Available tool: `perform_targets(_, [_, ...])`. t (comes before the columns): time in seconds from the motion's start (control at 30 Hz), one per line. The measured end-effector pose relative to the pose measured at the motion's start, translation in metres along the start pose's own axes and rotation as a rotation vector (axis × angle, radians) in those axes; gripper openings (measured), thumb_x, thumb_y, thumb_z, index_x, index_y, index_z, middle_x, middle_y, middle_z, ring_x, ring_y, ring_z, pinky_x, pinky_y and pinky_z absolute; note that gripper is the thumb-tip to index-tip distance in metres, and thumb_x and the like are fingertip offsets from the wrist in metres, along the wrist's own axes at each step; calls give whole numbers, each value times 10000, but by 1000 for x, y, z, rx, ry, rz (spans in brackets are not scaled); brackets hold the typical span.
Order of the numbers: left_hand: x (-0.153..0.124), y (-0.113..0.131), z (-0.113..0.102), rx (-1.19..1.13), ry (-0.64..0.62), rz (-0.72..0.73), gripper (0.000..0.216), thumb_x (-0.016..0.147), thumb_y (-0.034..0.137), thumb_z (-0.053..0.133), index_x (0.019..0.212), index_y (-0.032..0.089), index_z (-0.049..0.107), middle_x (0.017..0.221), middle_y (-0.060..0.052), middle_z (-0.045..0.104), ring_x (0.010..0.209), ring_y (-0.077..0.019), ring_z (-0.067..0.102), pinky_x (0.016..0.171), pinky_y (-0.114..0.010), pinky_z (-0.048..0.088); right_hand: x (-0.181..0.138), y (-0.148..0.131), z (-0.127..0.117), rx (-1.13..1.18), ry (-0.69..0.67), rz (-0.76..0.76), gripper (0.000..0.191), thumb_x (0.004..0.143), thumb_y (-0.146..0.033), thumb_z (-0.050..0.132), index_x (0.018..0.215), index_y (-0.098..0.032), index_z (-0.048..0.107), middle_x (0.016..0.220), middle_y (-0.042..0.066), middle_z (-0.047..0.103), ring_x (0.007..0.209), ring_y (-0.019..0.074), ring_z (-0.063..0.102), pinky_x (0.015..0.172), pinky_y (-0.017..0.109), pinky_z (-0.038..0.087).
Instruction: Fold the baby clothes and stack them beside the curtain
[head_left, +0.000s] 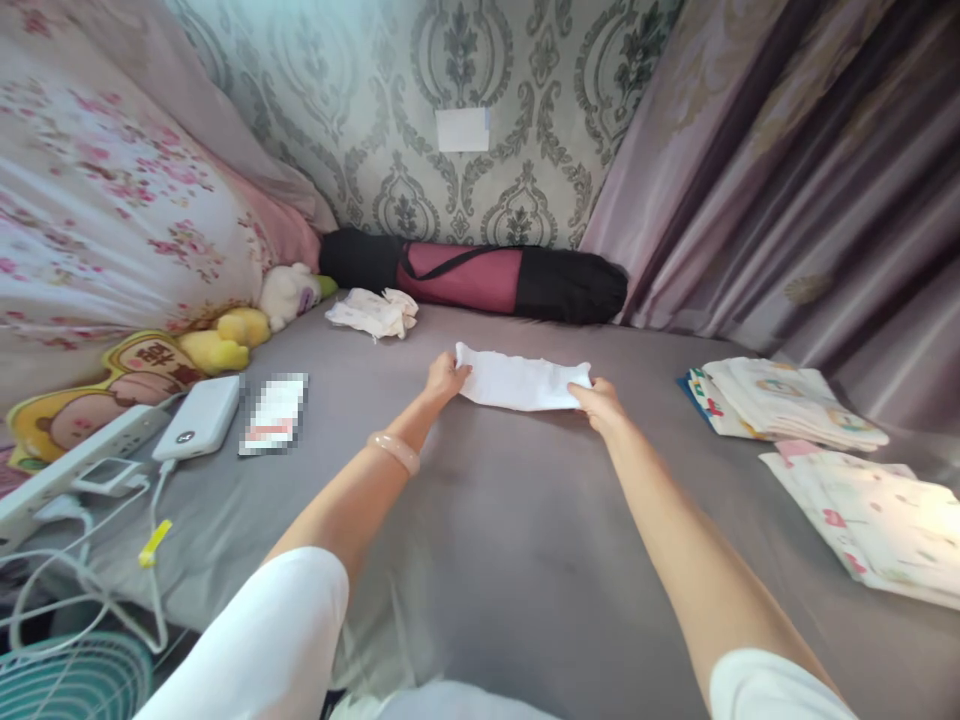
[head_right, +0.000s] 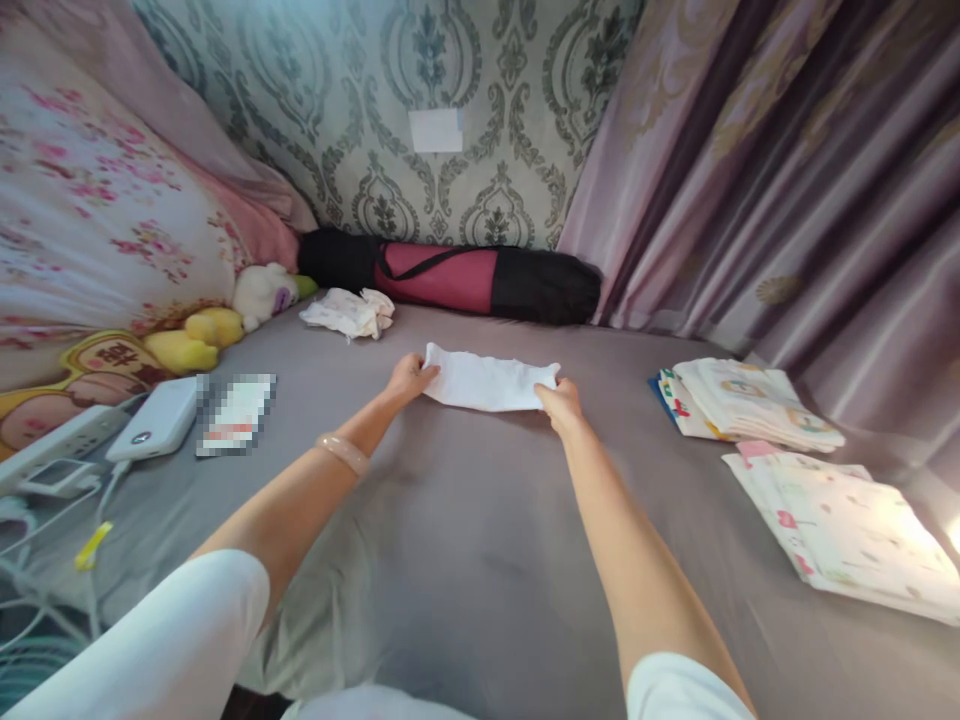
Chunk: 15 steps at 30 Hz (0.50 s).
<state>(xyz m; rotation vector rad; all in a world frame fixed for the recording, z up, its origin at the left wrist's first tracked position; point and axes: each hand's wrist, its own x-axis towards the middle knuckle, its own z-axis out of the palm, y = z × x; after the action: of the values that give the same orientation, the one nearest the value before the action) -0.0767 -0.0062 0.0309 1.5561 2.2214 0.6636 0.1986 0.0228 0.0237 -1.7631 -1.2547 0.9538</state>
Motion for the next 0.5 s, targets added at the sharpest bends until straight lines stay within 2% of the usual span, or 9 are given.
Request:
perform_targets(0.13, [-17,-10,-10,-130,20,-42,296,842,405,578,1006,159,574,1017,-101,665,943,-218,615,722,-277,448,-21,11,-24,140,-39,30,146,708,-138,680,848,-143,641,656,22,668,571,147,633,514,221,497])
perform_targets(0.27, [-52,-31,-12,-148,-110,-3,414,791,428,641,1087,159,535,1007,-75,654,907,-200,619,691,-258,449,-59,32,-53,258,-197,150,137,697,-93,712,812,-149,662,688,40,710,590,157,661,553,231,525])
perform_targets(0.37, [-75,-37,-16,-65,-186,34,543,777,431,668,1207,150,489,1032,-85,651,929,-214,625,744,-279,476,-80,42,-67,252,-228,215,170,715,-73,700,860,-159,675,750,48,737,624,162,682,586,242,544])
perform_targets(0.43, [-84,-32,-18,47,-95,122,542,817,399,631,1257,131,466,1109,-126,632,1027,-244,607,844,-322,478,-85,42,-70,275,-238,239,174,726,-68,686,877,-155,677,775,55,745,651,164,694,602,243,551])
perform_targets(0.5, [-89,-20,-16,157,21,290,458,887,355,535,1277,123,471,1238,-164,582,1163,-262,550,964,-365,438,-85,39,-69,299,-247,265,110,755,-98,671,854,-145,681,767,72,746,678,175,704,600,244,554])
